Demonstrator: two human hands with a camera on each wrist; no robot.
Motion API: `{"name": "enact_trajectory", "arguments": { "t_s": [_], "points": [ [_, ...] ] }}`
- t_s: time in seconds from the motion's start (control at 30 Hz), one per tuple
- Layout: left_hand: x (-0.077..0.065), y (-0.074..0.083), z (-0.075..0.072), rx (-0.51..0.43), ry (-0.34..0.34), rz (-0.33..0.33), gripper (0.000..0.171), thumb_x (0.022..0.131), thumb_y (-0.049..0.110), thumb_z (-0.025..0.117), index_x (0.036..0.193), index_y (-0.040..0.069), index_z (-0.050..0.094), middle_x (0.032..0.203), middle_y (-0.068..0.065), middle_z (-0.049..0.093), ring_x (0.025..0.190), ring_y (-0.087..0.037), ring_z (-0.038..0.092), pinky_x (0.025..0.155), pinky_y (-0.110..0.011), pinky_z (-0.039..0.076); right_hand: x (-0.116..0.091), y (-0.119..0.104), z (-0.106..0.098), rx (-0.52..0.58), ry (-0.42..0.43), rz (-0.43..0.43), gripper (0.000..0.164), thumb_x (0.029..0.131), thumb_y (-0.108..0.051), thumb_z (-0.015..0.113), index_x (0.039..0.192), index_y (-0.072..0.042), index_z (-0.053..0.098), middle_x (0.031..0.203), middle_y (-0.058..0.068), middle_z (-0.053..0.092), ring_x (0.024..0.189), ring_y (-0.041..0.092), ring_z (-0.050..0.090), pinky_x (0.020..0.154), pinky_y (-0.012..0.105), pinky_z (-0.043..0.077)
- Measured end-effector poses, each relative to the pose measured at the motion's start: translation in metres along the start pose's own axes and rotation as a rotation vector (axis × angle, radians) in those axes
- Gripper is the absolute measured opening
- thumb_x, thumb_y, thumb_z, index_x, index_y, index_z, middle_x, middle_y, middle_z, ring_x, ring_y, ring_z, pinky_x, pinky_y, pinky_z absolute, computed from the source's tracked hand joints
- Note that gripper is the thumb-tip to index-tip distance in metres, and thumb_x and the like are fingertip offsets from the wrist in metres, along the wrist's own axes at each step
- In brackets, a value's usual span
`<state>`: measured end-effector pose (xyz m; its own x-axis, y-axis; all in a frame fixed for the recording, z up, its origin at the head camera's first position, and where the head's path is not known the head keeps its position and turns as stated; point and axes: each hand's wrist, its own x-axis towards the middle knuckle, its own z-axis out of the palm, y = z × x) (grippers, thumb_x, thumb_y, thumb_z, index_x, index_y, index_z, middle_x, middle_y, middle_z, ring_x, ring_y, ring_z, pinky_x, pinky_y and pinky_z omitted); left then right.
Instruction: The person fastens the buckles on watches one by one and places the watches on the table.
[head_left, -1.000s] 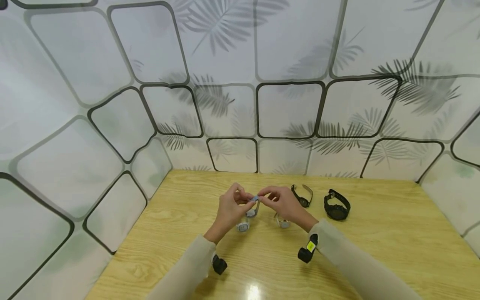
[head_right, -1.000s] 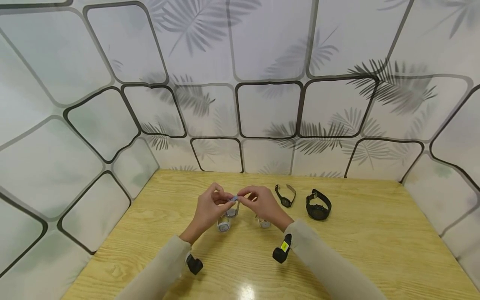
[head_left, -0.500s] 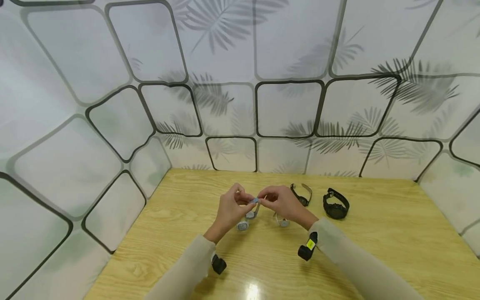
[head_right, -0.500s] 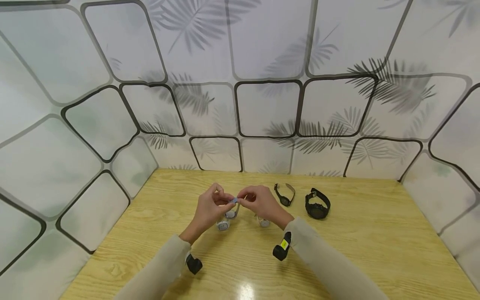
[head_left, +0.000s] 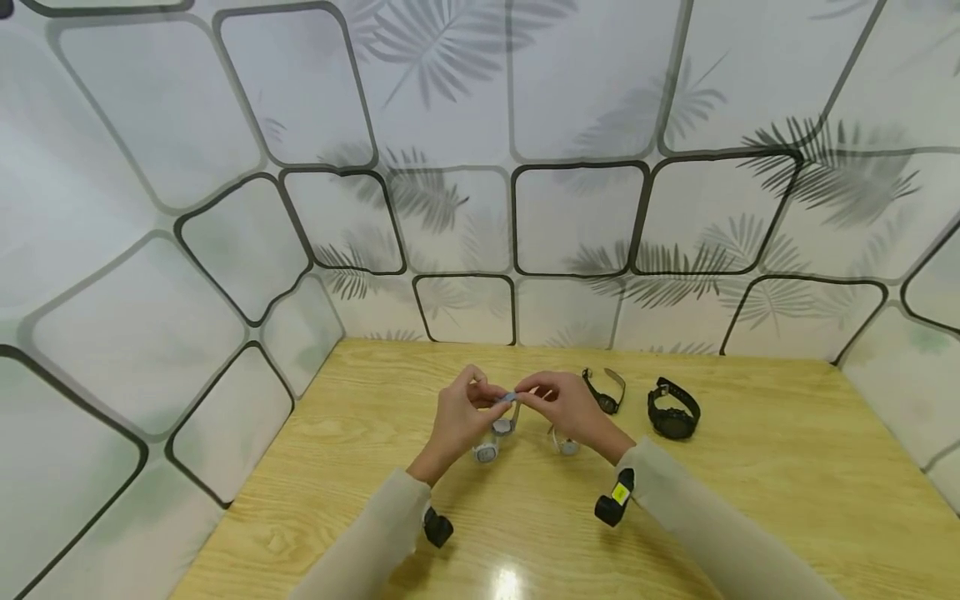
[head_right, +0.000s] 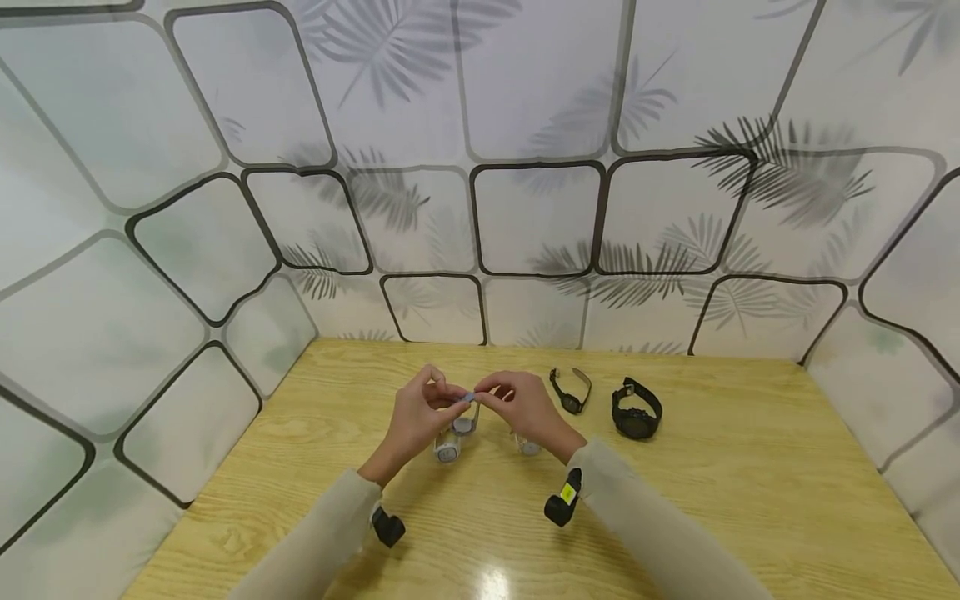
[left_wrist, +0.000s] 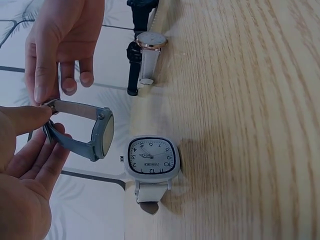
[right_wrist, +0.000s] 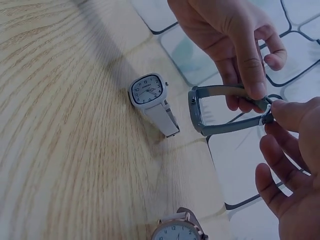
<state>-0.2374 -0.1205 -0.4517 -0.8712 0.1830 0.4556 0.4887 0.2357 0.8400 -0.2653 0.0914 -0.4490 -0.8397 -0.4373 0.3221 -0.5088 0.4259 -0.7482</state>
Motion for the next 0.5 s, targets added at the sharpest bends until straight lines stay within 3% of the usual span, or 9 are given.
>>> {"name": "enact_trajectory", "arguments": {
  "t_s": [0.1,0.33,0.5],
  "points": [
    [0.000,0.003,0.001,-0.001,0.008,-0.026,0.030,0.087,-0.010,0.077,0.094,-0.012,0.047,0.098,-0.027,0.074,0.087,-0.040,0.075,0.078,-0.043,0.063,-0.002,0.001,0.000,0.029,0.015,0.000,0.016,0.099,-0.029,0.072,0.110,-0.020,0.078,0.105,-0.004,0.074,0.084,0.013,0.067,0.072,0.029,0.058],
    [-0.004,0.039,0.000,0.006,-0.001,-0.040,0.028,0.088,-0.014,0.073,0.091,-0.013,0.046,0.096,-0.032,0.072,0.086,-0.044,0.074,0.076,-0.034,0.063,-0.002,0.003,0.001,-0.008,0.035,-0.070,0.012,0.099,-0.023,0.072,0.108,-0.019,0.079,0.102,-0.004,0.074,0.082,0.009,0.067,0.072,0.028,0.059],
    [-0.003,0.043,0.000,0.005,-0.004,-0.053,0.028,0.088,-0.013,0.074,0.091,-0.013,0.046,0.096,-0.030,0.073,0.086,-0.043,0.074,0.075,-0.029,0.062,0.000,0.000,0.000,-0.083,0.049,-0.165,0.010,0.098,-0.016,0.072,0.105,-0.015,0.080,0.099,-0.003,0.074,0.080,0.008,0.068,0.070,0.028,0.058]
  ]
}}
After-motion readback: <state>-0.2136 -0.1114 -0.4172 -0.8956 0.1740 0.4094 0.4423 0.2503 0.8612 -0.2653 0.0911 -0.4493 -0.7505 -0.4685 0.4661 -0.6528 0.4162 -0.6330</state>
